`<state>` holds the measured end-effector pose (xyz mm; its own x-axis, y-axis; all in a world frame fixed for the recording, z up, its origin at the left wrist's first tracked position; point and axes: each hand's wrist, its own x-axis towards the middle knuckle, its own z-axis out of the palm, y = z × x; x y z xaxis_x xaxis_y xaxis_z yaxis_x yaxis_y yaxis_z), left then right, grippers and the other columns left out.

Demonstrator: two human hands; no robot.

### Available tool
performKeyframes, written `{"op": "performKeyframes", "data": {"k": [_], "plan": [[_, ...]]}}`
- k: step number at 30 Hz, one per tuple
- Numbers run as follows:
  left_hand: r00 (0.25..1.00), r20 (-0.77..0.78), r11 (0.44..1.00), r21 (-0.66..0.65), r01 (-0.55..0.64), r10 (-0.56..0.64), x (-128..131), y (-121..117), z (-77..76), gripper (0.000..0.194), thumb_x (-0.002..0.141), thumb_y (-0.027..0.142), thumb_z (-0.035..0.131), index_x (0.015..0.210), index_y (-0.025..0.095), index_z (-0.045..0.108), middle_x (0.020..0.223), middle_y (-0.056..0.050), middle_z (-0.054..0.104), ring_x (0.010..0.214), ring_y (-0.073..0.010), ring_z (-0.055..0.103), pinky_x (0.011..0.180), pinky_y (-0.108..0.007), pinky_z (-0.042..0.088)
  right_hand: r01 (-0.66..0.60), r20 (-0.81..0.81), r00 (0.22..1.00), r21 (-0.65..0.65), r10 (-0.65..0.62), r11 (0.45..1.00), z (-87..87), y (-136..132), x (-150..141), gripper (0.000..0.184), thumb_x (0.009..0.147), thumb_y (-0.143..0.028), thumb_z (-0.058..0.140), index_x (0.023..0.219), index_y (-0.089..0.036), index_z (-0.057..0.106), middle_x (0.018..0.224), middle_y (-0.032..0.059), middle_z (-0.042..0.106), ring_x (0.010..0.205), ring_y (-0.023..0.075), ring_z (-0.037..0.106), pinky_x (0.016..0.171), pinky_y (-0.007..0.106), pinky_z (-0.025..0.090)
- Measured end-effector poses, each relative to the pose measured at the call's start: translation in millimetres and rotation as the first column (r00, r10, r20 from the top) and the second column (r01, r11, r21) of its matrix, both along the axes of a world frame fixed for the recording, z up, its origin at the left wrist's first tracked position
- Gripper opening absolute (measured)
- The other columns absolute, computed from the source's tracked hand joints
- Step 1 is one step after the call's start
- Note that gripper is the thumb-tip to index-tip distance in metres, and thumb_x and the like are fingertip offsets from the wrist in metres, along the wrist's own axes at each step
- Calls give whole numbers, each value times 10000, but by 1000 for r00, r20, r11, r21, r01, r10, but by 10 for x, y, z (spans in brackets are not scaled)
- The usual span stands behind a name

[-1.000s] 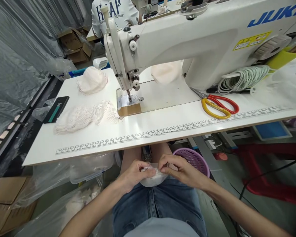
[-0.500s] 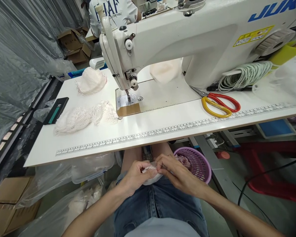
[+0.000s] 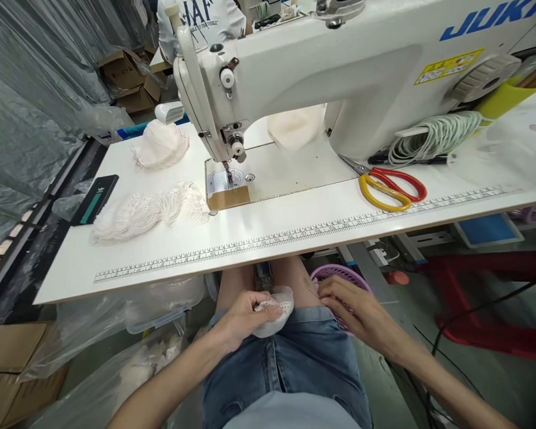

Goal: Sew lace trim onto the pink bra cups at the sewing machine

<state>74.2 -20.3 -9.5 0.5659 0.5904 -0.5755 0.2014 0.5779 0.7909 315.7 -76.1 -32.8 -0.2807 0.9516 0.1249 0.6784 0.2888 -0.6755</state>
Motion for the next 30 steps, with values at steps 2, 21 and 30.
{"op": "performKeyframes", "data": {"k": [2,21,30], "plan": [[1000,-2,1000,8,-3,3,31,-4,18,396,660,480,724,650,94,636,656,11,436,623,-95,375,582,-228,240,-96,-166,982,-9,94,995,192,12,-198,139,945,-221,397,918,-208,532,884,57,569,803,165,541,687,266,430],[994,-76,995,-55,-84,80,1,24,-24,454,590,504,759,762,94,667,686,-16,543,628,-111,434,590,-228,275,65,269,961,20,-68,998,-297,-32,86,196,894,-123,363,753,-181,487,690,57,528,615,172,516,588,281,395],[983,-119,987,60,151,-143,17,79,92,464,662,553,678,642,95,608,601,12,456,560,-85,356,525,-221,217,-228,-210,961,-224,182,948,98,122,-107,524,856,-329,554,1333,-228,359,1320,112,457,1176,223,464,897,332,430]]}}
